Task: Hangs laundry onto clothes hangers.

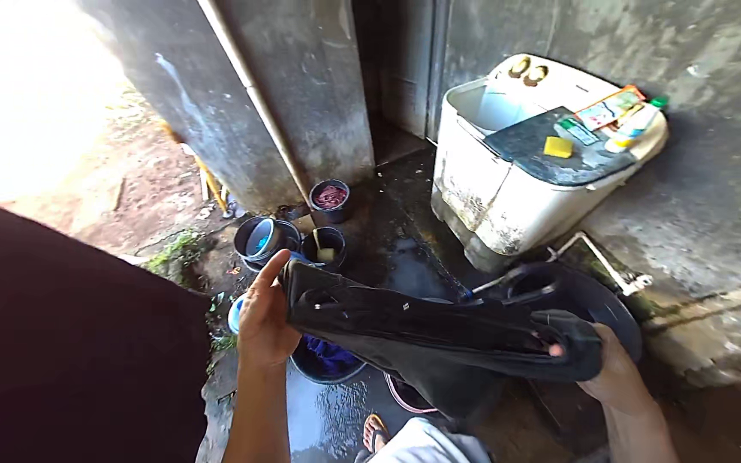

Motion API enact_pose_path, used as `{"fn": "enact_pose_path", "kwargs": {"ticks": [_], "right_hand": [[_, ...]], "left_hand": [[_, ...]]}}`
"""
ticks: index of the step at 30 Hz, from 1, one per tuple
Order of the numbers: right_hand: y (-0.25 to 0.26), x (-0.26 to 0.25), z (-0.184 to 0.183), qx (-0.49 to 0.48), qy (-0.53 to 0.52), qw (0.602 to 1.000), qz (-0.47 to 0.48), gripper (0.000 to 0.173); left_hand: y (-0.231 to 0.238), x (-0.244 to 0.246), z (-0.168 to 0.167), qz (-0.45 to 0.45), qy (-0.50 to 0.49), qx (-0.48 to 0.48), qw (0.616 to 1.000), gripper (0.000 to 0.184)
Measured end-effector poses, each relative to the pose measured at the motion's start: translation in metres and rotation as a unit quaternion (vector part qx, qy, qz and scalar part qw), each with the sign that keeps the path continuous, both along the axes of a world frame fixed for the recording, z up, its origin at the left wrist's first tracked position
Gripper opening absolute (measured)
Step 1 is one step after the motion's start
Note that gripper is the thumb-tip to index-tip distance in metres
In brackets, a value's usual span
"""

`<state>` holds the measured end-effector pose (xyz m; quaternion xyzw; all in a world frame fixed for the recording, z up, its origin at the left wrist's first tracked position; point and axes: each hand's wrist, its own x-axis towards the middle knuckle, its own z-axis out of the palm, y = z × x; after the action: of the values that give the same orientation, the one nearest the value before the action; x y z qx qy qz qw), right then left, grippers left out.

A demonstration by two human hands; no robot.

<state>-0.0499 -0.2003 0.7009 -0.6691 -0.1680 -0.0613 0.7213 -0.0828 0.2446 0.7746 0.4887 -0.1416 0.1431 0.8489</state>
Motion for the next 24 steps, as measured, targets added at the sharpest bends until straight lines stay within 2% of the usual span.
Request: {"fn": "enact_pose_path", "kwargs": {"ticks": [3,6,8,10,12,14,16,18,20,23,24], "right_hand": [[-0.002,0.003,0.006,-0.077,-0.107,0.991,-0.015,0.020],[0.002,0.007,0.007,-0.140,-0.129,0.982,0.008,0.011],[0.009,0.013,0.002,-0.162,-0.145,0.976,0.017,0.010],[0.019,0.017,0.001,-0.114,-0.151,0.982,0.013,0.010],[0.027,0.023,0.001,-0.056,-0.152,0.987,0.006,0.012],[0.032,0.030,0.003,-0.012,-0.150,0.988,0.024,0.016],[0.035,0.037,0.004,0.017,-0.160,0.986,0.045,0.016],[0.035,0.041,0.011,0.015,-0.176,0.982,0.065,0.016],[0.034,0.043,0.021,-0.012,-0.182,0.981,0.067,0.015],[0.036,0.043,0.039,-0.083,-0.196,0.973,0.084,0.009],[0.038,0.044,0.043,-0.089,-0.200,0.972,0.090,0.008]], "left_hand": [[0.004,-0.002,0.010,0.000,-0.017,-0.024,1.000,0.041],[-0.003,-0.002,0.027,-0.029,-0.019,0.006,0.999,0.036],[-0.008,0.000,0.034,-0.039,-0.023,0.052,0.998,0.038],[-0.008,0.001,0.042,-0.023,-0.025,0.160,0.987,0.040],[-0.005,-0.002,0.055,0.022,0.001,0.334,0.942,0.038],[-0.003,-0.004,0.070,0.082,0.066,0.503,0.858,0.037],[0.001,-0.004,0.078,0.127,0.110,0.590,0.790,0.038],[0.010,-0.004,0.084,0.128,0.122,0.625,0.760,0.043],[0.022,-0.008,0.088,0.106,0.119,0.629,0.761,0.048],[0.023,-0.012,0.082,0.123,0.036,0.581,0.804,0.032],[0.020,-0.012,0.078,0.141,0.014,0.588,0.796,0.031]]}}
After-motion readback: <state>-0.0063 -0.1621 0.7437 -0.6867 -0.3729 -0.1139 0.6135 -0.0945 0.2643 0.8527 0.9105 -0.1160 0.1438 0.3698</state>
